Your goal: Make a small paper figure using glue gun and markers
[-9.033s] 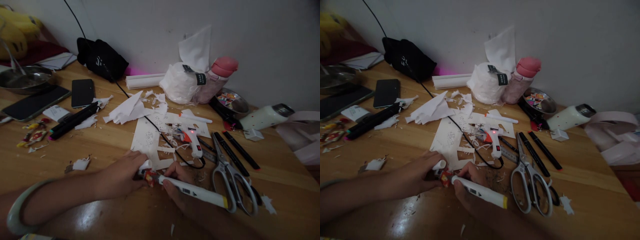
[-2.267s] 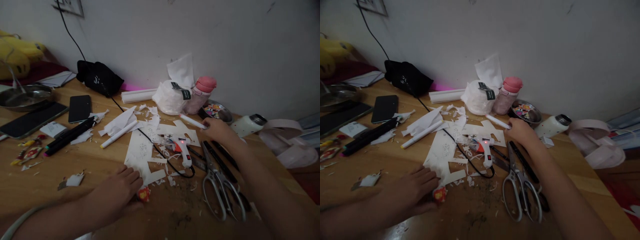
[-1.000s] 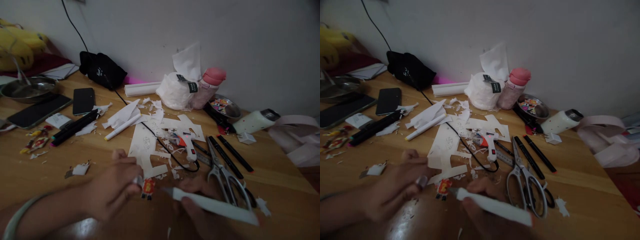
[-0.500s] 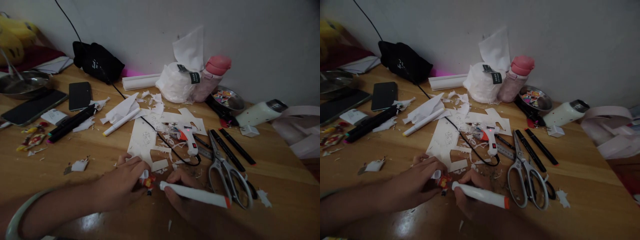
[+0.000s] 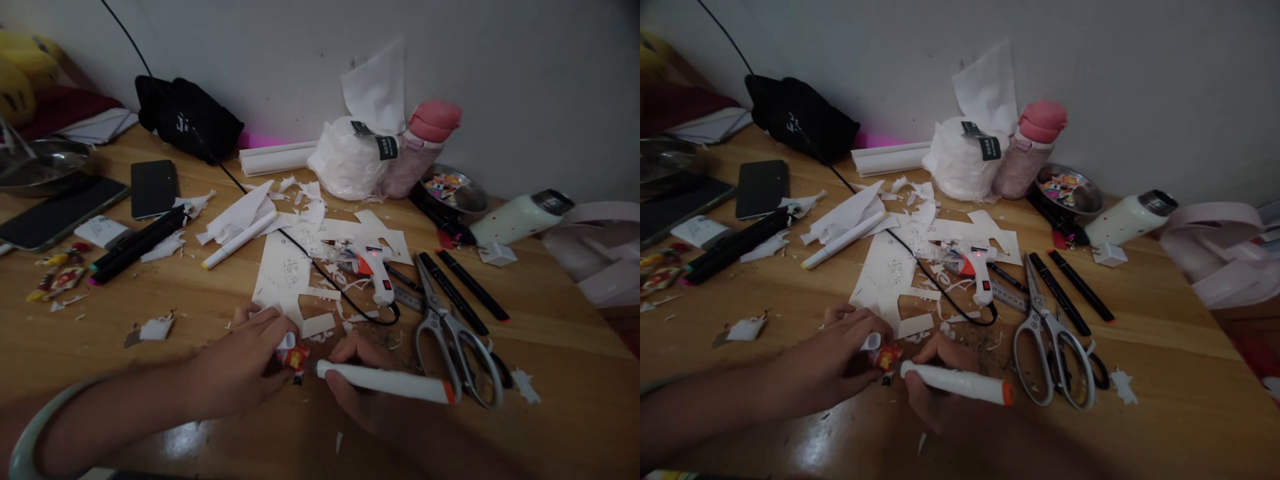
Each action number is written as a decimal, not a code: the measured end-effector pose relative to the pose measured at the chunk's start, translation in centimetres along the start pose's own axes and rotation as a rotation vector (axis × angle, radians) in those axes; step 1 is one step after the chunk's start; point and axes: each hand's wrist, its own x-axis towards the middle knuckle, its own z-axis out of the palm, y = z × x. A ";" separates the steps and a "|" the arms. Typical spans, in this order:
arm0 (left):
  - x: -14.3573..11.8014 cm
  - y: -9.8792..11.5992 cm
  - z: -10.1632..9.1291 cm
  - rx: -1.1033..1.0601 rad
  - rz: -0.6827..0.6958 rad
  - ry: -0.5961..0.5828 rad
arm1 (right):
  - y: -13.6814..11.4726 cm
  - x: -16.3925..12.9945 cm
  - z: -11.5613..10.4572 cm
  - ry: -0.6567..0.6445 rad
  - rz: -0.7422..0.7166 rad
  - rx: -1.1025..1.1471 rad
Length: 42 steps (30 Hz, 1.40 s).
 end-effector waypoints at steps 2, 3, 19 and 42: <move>0.0 0.1 0.0 -0.001 -0.004 -0.005 | 0.2 -0.1 0.2 0.025 0.013 0.008; 0.0 0.1 0.0 -0.003 -0.005 -0.004 | 0.2 -0.1 0.2 0.036 0.006 0.015; 0.1 0.2 -0.1 0.003 -0.003 0.001 | 0.6 -0.4 0.3 -0.012 0.032 0.049; 0.0 0.0 0.1 -0.017 -0.007 0.019 | 0.8 -0.5 0.4 -0.018 0.018 0.046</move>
